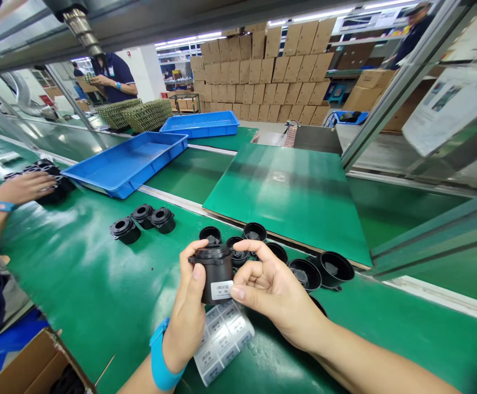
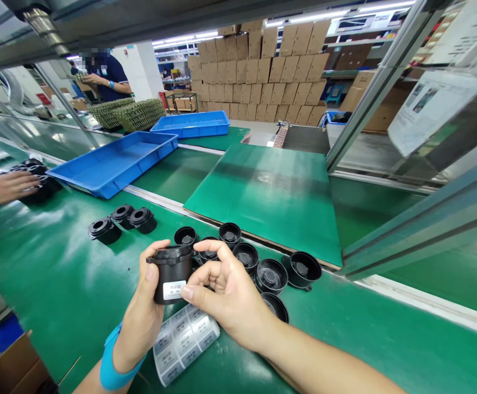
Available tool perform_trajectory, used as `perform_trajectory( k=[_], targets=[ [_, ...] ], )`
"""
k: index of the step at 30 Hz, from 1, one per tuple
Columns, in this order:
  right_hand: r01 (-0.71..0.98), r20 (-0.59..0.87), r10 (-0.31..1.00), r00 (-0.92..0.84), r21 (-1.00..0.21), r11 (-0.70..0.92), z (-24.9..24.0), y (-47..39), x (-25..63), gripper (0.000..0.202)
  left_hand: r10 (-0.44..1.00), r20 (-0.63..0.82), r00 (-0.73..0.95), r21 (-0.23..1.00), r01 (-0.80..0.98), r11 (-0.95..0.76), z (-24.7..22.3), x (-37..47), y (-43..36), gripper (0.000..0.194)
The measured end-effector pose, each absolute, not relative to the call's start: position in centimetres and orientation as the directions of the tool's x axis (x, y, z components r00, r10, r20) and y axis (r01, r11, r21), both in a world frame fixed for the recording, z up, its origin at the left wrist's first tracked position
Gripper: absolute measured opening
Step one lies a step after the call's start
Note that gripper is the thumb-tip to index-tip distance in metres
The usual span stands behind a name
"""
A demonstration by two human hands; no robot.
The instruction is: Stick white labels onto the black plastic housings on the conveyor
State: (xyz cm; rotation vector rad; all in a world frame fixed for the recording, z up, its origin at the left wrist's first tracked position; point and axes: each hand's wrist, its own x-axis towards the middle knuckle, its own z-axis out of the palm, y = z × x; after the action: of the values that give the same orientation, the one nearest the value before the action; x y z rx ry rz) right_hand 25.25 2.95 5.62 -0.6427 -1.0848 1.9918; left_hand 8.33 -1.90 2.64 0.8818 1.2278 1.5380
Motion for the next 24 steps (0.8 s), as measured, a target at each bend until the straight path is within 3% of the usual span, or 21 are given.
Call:
perform_trajectory(
  k=[24],
  targets=[
    [-0.383, -0.054, 0.817, -0.574, -0.865, -0.326, 5.36, 3.01, 25.19, 0.069, 0.973, 0.095, -0.212, 0.984, -0.125, -0.124, 2.49, 8.04, -1.98, 0.064]
  ],
)
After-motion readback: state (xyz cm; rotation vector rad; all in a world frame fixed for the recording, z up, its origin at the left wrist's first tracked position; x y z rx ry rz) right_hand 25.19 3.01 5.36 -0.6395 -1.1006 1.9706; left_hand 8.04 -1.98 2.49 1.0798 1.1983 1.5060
